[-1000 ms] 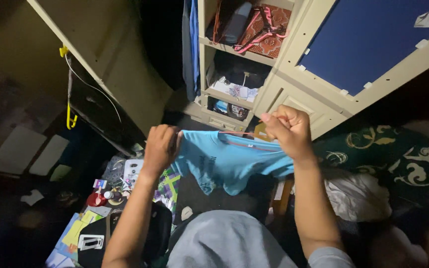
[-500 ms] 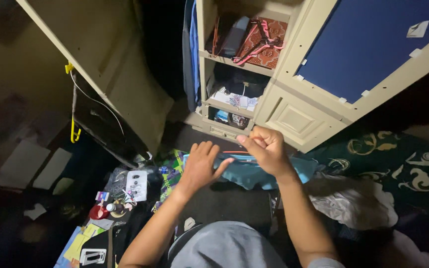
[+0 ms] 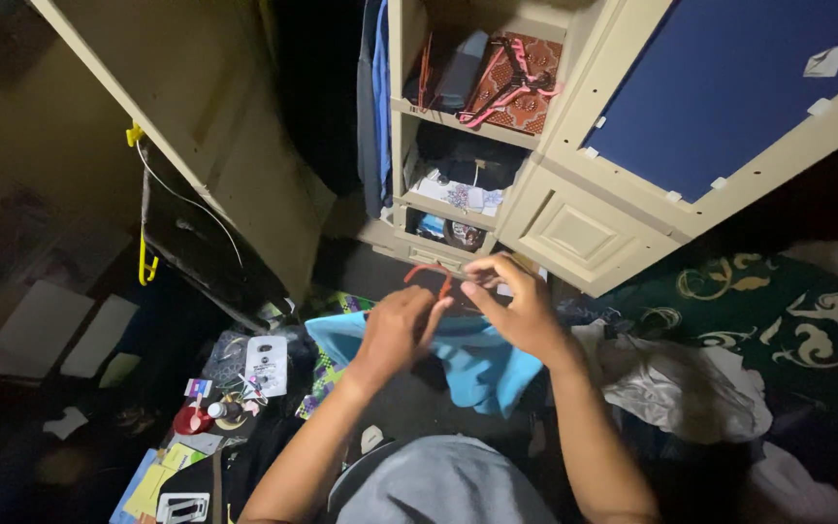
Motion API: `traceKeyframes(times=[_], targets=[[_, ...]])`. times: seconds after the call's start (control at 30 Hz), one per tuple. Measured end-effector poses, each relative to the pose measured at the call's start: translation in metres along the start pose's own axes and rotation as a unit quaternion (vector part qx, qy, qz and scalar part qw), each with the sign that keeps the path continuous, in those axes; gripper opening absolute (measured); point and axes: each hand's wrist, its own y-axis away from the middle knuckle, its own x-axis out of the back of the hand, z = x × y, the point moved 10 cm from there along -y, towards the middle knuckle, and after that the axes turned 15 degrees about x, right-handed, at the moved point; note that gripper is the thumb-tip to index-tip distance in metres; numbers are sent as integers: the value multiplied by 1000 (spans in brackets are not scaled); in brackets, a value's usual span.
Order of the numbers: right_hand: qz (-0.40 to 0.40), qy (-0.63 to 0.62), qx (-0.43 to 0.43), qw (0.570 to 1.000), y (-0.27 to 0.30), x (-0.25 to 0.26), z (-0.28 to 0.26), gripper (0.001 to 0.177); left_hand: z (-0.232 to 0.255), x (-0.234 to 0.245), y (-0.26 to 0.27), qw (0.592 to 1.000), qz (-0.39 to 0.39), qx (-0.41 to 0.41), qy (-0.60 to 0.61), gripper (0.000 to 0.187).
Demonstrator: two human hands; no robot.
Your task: The person folds a black shirt and places it on a white hanger, then hangs it in the closet. They then fold a light blue shirt and place it on a pink hanger, hanging it in the closet. Finally, they fold a gray shirt.
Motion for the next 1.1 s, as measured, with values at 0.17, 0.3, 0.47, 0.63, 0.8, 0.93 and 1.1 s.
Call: traceKeyframes(times=[0.17, 0.3, 0.47, 0.63, 0.8, 0.93, 1.1], targets=[[-63, 107, -74, 989, 20, -12, 39, 9, -37, 27, -9, 998, 29, 48, -17, 29], [-56, 63, -84, 993, 15, -11, 28, 9, -44, 54, -19, 997, 64, 33, -39, 28], [-8, -30, -119, 992, 33, -9, 61, 14, -39, 76, -33, 997, 67, 13, -27, 25], [18, -27, -96, 995, 34, -8, 69, 11, -32, 76, -35, 996, 72, 10, -41, 26], [33, -30, -73, 996, 29, 0, 64, 10, -20, 86, -43, 997, 67, -4, -31, 27], [42, -45, -92, 994, 39, 12, 85, 19, -16, 91, -47, 997, 77, 1, -20, 30], [55, -15, -94, 994, 46, 36, 94, 21, -14, 83, -49, 995, 94, 11, -21, 31]])
